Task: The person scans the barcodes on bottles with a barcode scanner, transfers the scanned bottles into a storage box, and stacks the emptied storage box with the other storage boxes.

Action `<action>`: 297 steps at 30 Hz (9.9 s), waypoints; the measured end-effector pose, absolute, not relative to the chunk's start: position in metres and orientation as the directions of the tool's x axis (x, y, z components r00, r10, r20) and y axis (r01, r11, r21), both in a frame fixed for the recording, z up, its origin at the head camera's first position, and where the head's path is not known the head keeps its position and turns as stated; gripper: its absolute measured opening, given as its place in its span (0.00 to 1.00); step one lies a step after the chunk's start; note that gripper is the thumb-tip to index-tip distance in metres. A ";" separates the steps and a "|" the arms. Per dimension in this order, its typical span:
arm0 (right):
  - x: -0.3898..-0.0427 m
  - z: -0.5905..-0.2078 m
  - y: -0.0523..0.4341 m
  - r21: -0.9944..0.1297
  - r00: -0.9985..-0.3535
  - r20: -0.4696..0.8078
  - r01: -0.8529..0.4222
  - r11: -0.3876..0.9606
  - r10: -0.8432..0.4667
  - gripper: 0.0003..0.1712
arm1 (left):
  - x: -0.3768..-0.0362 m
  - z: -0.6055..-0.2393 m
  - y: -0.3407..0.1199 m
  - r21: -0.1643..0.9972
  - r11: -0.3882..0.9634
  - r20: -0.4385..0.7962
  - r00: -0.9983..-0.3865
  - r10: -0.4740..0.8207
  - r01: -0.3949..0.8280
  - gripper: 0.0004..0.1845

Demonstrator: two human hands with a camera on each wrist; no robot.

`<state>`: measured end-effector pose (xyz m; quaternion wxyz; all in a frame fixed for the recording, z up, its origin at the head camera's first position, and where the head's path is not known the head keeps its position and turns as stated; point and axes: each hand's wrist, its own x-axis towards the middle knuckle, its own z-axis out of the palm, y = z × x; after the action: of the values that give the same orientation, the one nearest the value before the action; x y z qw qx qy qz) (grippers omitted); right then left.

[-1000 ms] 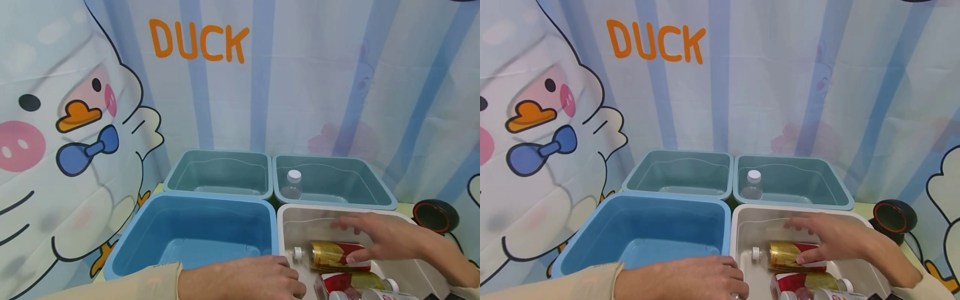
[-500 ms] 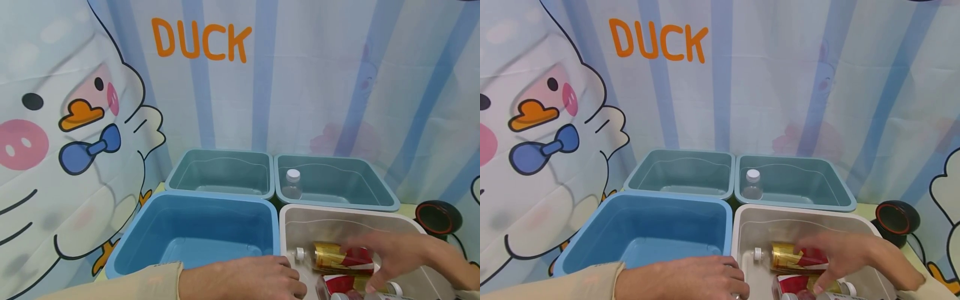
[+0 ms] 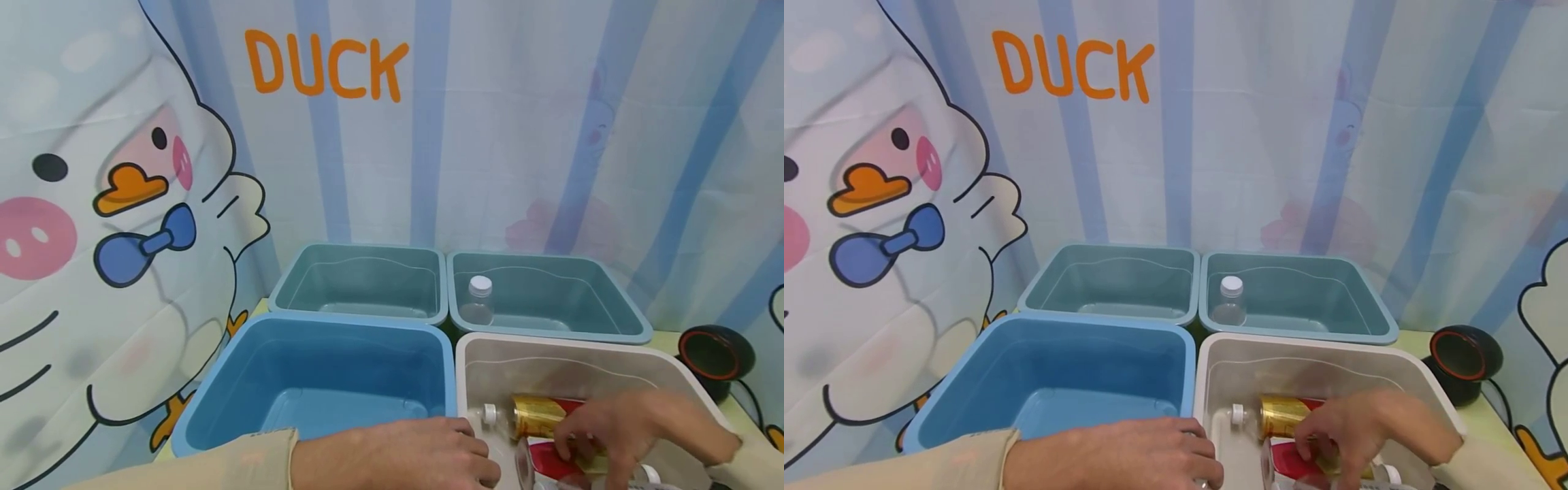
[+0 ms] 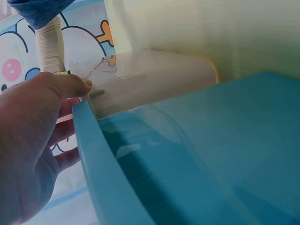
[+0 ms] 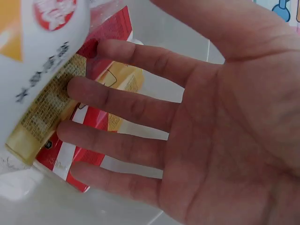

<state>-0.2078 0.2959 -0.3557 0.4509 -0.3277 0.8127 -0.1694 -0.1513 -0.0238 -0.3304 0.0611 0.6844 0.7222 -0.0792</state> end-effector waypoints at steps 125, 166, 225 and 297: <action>-0.203 -0.297 0.319 -0.699 -0.743 0.246 -0.580 0.417 -0.622 0.35 | -0.149 -0.335 -0.019 -0.027 0.075 -0.228 -0.079 0.971 0.997 0.24; -0.215 -0.285 0.353 -0.677 -0.872 0.462 -0.463 0.572 -0.158 0.44 | -0.149 -0.333 -0.015 -0.040 0.078 -0.285 -0.086 0.955 0.996 0.29; -0.258 -0.301 0.431 -0.719 -0.832 0.473 -0.174 0.673 0.290 0.48 | -0.149 -0.336 -0.015 -0.014 0.111 -0.277 -0.110 0.954 0.994 0.30; -0.260 -0.359 0.486 -0.885 -0.853 0.089 0.169 0.433 0.514 0.59 | -0.149 -0.335 -0.015 -0.038 0.091 -0.274 -0.098 0.957 0.995 0.30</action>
<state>-0.2596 0.4863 -0.3592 -0.1760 0.2062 0.8280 -0.4908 -0.1494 -0.0150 -0.3347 0.0897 0.6657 0.7330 -0.1072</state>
